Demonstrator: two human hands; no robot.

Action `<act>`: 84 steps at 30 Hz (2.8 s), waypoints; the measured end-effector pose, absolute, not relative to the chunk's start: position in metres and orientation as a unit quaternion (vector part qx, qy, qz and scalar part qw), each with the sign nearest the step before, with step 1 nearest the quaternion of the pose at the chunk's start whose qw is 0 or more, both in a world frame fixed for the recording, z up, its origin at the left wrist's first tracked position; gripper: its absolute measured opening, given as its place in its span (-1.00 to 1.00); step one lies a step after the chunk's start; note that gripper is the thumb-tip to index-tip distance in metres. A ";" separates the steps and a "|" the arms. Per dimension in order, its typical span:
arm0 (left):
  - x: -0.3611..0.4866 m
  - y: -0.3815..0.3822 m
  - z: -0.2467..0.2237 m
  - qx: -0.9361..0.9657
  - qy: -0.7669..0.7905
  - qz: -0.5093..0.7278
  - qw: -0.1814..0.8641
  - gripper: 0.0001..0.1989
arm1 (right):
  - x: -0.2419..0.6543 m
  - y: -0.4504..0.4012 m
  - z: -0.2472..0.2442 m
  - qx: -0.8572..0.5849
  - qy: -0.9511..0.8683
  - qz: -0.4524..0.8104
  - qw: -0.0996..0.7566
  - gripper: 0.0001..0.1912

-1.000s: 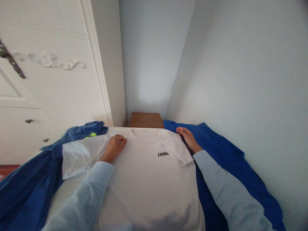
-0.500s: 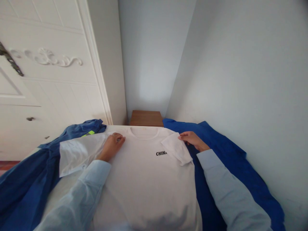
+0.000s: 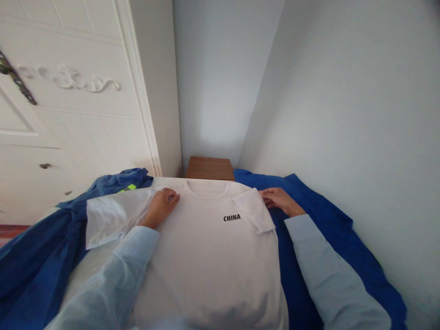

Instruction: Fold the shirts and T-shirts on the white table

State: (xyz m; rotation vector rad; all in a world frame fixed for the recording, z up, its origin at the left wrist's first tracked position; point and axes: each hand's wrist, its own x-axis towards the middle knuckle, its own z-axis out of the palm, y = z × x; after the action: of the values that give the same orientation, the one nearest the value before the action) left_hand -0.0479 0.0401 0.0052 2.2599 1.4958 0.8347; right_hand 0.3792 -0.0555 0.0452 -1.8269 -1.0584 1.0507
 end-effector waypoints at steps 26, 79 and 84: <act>-0.049 0.042 0.003 0.790 0.515 0.297 0.151 -0.61 | 0.393 -0.069 0.060 -0.708 -0.463 0.467 0.257 -0.57; -0.049 0.040 0.007 0.788 0.523 0.286 0.154 -0.64 | 0.380 -0.033 0.015 -0.790 -0.501 0.135 0.326 -0.68; -0.048 0.039 0.007 0.791 0.514 0.294 0.154 -0.63 | 0.381 -0.033 0.015 -0.785 -0.512 0.131 0.322 -0.71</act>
State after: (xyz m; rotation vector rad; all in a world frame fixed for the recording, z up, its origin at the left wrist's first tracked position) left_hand -0.0482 0.0392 0.0071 2.2676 1.4740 0.8417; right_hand 0.3808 -0.0326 0.0148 -2.0618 -1.3453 0.3427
